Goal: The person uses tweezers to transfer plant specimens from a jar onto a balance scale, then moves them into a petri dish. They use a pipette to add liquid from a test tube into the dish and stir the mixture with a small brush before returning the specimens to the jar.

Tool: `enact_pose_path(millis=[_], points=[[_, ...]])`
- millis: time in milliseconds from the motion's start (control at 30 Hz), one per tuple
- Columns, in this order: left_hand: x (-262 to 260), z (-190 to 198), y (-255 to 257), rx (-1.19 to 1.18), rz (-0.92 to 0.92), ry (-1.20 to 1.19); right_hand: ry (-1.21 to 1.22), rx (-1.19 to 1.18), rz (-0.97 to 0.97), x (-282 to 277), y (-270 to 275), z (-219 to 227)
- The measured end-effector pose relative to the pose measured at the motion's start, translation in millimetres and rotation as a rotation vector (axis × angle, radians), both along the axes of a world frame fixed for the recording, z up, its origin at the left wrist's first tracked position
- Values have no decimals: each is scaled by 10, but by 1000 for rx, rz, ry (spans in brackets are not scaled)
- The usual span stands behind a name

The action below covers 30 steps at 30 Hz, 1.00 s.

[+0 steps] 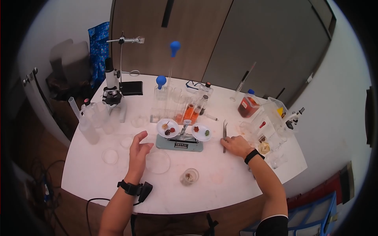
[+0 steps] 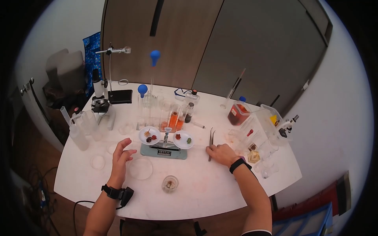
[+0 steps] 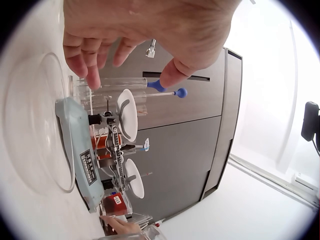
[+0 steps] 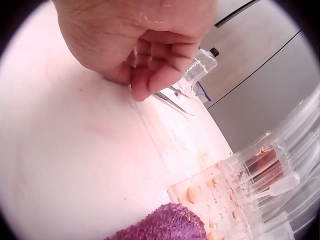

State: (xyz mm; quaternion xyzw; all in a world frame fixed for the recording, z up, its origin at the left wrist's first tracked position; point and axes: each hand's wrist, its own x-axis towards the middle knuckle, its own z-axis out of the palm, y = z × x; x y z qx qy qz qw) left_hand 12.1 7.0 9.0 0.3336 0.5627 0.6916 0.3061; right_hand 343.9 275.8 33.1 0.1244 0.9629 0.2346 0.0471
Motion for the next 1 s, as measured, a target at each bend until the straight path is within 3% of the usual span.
enact_pose_path(millis=[67, 167, 233, 333, 433, 500, 567, 767, 1000], points=[[-1, 11, -1, -6, -3, 1, 9, 14, -22, -29, -81, 67], [1, -5, 12, -13, -11, 7, 278, 69, -75, -69, -167, 259], [16, 11, -7, -1, -19, 8, 1001, -229, -230, -100, -440, 575], [60, 7, 25, 22, -20, 7, 1797, -1015, -380, -34, -431, 588], [81, -7, 41, 4, -17, 20, 2049, -1840, -186, -56, -336, 284], [81, -17, 46, -17, -2, -3, 1903, -2360, -122, -138, -240, -5], [62, -11, 46, -31, 30, -64, 1806, -2628, -258, -257, -220, -193], [8, -27, 34, 33, 159, -334, 1749, -2573, -470, -449, -404, -304], [57, -72, 9, 38, 169, -315, 1720, -2439, -589, -454, -589, -386]])
